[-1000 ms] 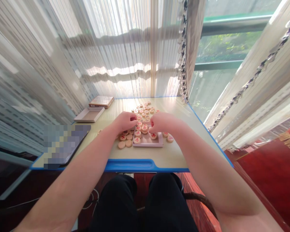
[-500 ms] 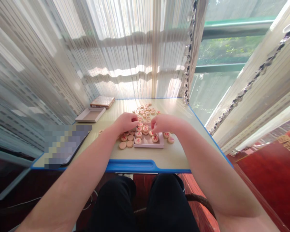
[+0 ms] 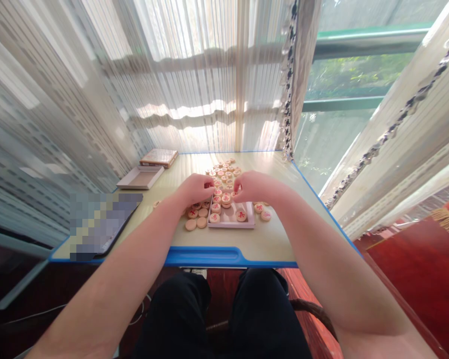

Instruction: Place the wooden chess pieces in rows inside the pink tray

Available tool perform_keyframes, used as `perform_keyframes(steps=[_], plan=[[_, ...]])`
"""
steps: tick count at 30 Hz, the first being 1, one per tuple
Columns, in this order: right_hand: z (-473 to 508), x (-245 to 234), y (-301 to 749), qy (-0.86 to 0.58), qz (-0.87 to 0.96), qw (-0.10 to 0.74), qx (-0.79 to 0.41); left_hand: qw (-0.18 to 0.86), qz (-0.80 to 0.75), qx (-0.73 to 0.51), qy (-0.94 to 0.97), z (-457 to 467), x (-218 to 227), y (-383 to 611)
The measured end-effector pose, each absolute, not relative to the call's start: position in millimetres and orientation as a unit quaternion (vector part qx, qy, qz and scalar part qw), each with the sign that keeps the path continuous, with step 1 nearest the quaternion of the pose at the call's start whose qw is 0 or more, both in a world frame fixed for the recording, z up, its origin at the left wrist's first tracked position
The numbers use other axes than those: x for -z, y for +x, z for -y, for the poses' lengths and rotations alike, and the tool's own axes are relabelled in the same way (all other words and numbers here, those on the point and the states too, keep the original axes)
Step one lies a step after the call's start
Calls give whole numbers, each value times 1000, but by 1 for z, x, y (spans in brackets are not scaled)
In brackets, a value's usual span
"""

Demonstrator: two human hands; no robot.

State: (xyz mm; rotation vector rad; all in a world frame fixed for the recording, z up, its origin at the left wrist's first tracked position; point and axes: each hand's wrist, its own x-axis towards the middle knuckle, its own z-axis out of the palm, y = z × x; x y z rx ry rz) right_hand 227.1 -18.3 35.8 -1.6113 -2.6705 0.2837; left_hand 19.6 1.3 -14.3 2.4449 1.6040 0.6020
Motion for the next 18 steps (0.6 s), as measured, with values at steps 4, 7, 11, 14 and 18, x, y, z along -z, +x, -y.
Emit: perform_keyframes(steps=[4, 7, 11, 14, 18], plan=[[16, -31, 222, -528, 842, 85, -78, 75, -533, -201, 818, -2, 14, 20], [12, -21, 218, -539, 833, 103, -78, 78, -534, -205, 816, -1, 14, 19], [7, -12, 216, -528, 838, 106, -92, 84, -541, -204, 811, 0, 14, 20], [7, -11, 215, -522, 839, 106, -108, 84, -545, -204, 809, 1, 13, 21], [9, -13, 216, -511, 843, 112, -128, 86, -542, -206, 810, 2, 12, 21]])
